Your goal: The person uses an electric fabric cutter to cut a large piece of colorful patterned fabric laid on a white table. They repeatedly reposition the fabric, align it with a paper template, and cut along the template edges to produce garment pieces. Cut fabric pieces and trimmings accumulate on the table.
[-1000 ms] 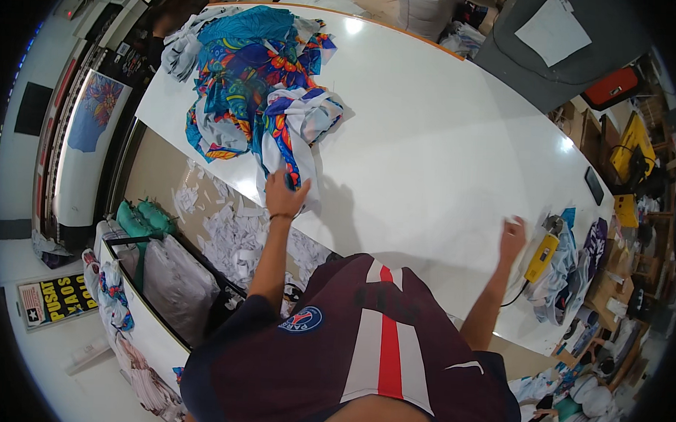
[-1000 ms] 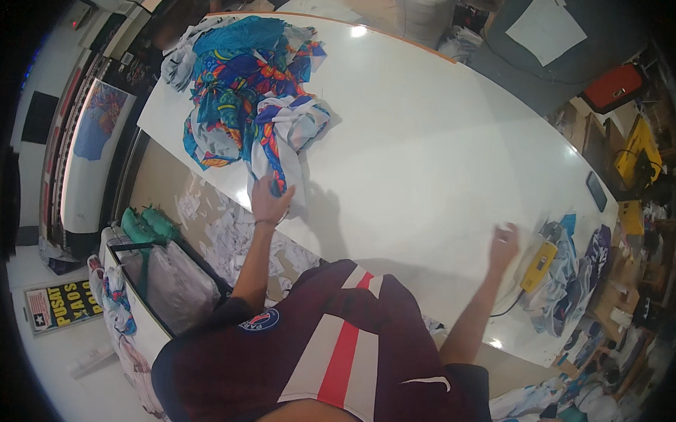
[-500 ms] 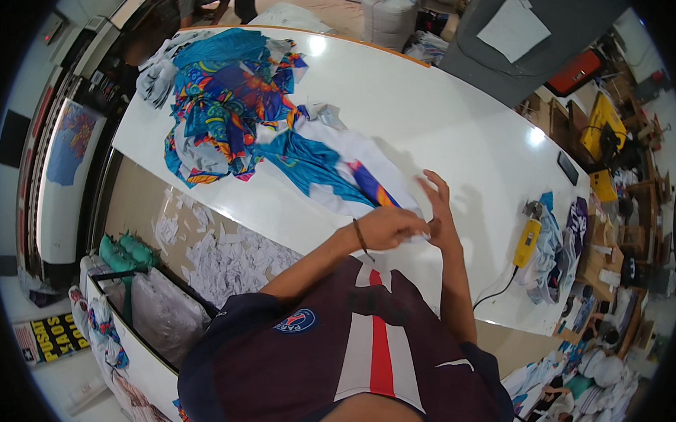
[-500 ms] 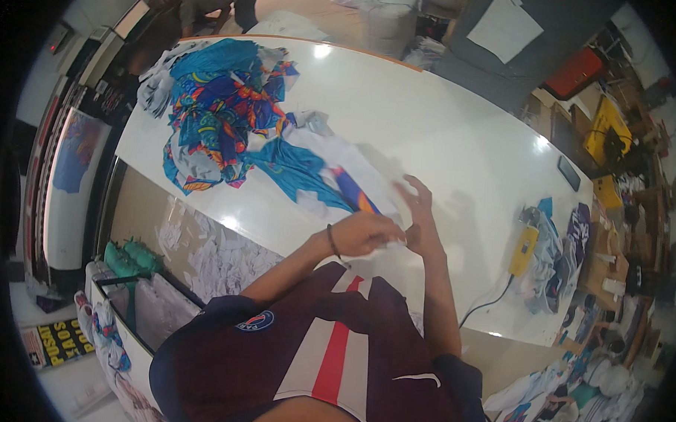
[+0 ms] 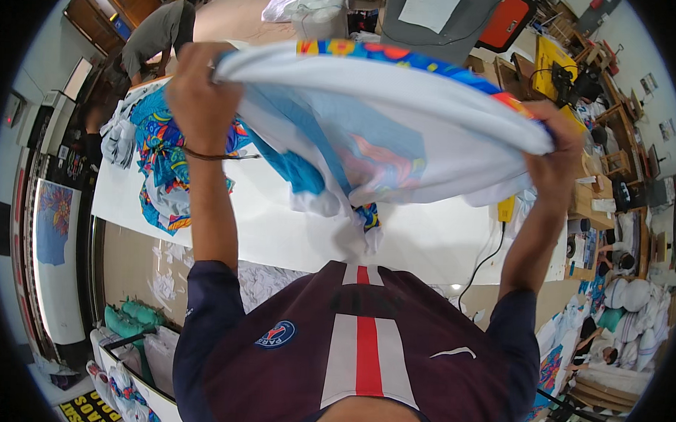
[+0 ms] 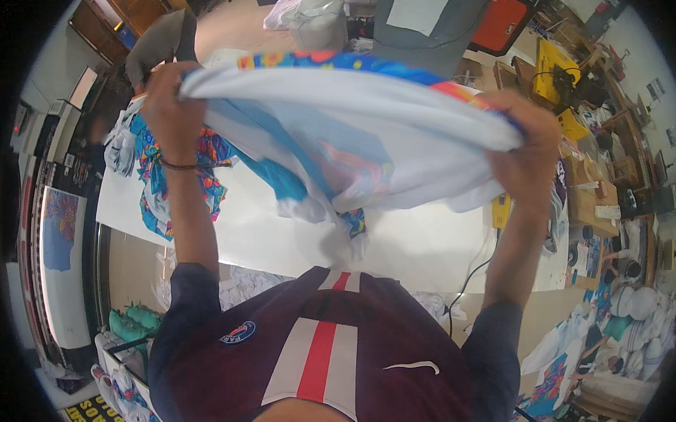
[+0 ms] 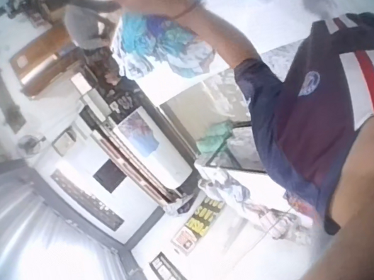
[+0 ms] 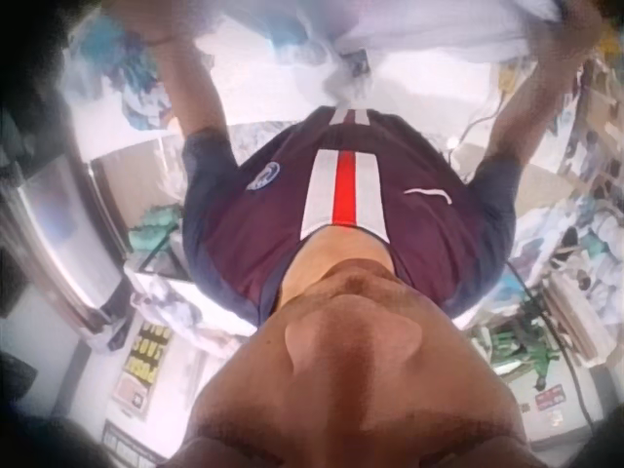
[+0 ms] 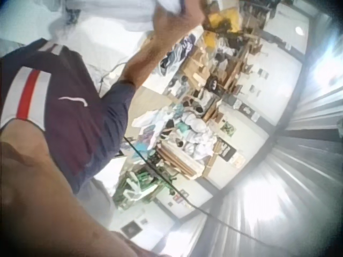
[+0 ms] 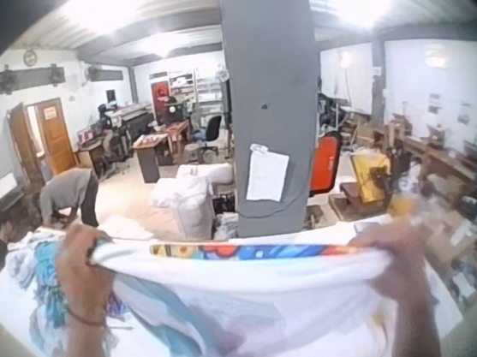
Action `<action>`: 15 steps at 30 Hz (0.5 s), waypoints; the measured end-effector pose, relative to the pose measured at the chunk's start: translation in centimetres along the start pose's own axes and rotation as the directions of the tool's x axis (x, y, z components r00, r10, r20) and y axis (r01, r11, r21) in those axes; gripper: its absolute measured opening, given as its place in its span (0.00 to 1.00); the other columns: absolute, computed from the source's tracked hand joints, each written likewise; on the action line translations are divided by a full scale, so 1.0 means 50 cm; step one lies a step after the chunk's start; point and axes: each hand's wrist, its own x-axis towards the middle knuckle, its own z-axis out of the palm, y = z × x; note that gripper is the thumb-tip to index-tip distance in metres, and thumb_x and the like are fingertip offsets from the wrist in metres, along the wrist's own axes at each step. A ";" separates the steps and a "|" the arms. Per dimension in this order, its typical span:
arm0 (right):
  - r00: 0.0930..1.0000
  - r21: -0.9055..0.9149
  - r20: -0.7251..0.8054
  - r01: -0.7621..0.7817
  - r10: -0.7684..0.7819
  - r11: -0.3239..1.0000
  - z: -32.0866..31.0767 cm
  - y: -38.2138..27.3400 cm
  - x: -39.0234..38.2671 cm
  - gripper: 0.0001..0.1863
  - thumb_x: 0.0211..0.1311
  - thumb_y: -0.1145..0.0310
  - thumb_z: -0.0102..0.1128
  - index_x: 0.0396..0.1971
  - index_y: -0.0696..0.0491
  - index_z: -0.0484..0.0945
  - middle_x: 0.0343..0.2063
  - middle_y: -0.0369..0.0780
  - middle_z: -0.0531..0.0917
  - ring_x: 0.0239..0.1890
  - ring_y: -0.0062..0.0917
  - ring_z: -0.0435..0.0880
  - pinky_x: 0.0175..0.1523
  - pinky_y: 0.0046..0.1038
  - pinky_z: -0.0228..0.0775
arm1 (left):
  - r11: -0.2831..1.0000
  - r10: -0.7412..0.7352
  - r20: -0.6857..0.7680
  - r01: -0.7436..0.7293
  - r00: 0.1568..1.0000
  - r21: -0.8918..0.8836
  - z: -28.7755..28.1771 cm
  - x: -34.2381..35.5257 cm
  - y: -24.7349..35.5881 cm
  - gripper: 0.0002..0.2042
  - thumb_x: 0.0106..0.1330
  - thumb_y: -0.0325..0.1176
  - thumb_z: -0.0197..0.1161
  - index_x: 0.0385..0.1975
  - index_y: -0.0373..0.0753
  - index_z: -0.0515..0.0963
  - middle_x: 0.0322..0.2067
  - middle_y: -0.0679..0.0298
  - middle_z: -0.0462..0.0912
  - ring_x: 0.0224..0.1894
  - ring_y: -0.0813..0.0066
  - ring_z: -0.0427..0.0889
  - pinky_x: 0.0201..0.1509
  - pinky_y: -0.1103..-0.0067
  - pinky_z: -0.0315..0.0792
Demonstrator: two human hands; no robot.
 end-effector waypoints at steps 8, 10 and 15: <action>0.957 -0.441 -0.270 -0.023 -0.109 0.897 -0.164 -0.011 0.100 0.18 0.53 0.80 0.63 0.46 0.55 0.86 0.29 0.33 0.85 0.29 0.15 0.79 0.45 0.19 0.70 | 0.876 0.041 -0.175 0.049 0.984 0.480 -0.045 0.204 -0.121 0.23 0.53 0.26 0.70 0.53 0.46 0.83 0.40 0.59 0.88 0.44 0.55 0.88 0.46 0.71 0.82; 0.893 -0.584 -0.386 -0.043 -0.231 0.810 -0.175 -0.014 0.120 0.18 0.56 0.77 0.60 0.47 0.54 0.86 0.28 0.33 0.84 0.27 0.17 0.77 0.43 0.20 0.69 | 0.842 -0.059 -0.167 0.139 0.984 0.521 -0.062 0.248 -0.152 0.19 0.60 0.39 0.67 0.53 0.50 0.85 0.44 0.58 0.89 0.47 0.52 0.89 0.49 0.63 0.82; 0.733 -0.304 -0.679 -0.336 0.045 0.891 -0.317 0.025 0.139 0.18 0.66 0.66 0.56 0.52 0.53 0.85 0.33 0.38 0.85 0.31 0.22 0.80 0.43 0.24 0.72 | 0.716 -0.438 0.069 0.302 0.896 0.630 -0.016 0.328 -0.139 0.20 0.71 0.51 0.58 0.52 0.47 0.86 0.51 0.51 0.88 0.51 0.49 0.89 0.51 0.60 0.83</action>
